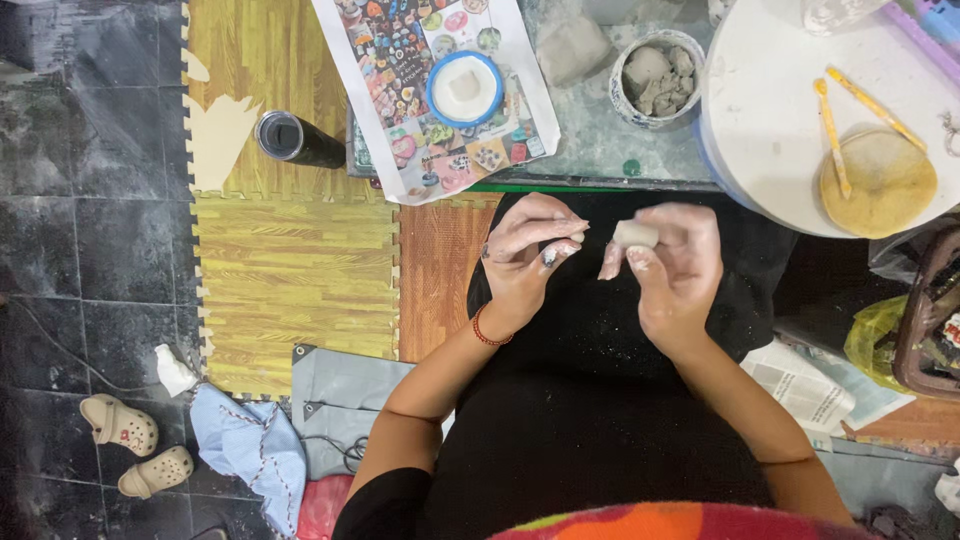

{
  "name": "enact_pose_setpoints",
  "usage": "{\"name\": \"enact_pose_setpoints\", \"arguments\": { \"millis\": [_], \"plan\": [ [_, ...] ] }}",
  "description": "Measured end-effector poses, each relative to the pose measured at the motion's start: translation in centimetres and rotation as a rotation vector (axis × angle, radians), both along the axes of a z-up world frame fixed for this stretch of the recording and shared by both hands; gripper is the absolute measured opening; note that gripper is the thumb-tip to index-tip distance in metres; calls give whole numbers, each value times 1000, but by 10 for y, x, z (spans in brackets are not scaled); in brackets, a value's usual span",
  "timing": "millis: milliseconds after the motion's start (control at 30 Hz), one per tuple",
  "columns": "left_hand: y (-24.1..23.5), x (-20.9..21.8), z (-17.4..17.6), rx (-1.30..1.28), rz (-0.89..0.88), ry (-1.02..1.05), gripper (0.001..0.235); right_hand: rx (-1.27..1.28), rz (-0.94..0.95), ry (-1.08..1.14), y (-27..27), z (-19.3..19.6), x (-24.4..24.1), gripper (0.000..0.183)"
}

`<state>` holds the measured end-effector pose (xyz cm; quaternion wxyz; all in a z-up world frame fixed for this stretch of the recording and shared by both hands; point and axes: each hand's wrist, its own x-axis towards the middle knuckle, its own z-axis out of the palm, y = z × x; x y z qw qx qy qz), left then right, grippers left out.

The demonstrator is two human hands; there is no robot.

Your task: The person sits on the floor and repeatedly rolls small pieces of clay between their palms to form spheres. They occasionally pick up additional clay from a container and continue shaping the pieces by hand.

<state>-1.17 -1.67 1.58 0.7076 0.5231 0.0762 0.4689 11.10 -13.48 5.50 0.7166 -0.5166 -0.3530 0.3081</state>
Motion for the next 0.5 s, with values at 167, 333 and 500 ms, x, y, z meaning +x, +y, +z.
{"name": "enact_pose_setpoints", "arguments": {
  "millis": [167,333,500],
  "plan": [
    [-2,-1,-6,-22,-5,18,18,74,-74,-338,-1,-9,1,44],
    [-4,0,-8,-25,-13,15,17,-18,-128,-488,-4,-10,0,42],
    [-4,0,-3,-11,-31,36,16,17,28,-71,-4,-9,0,35]
  ]
}}
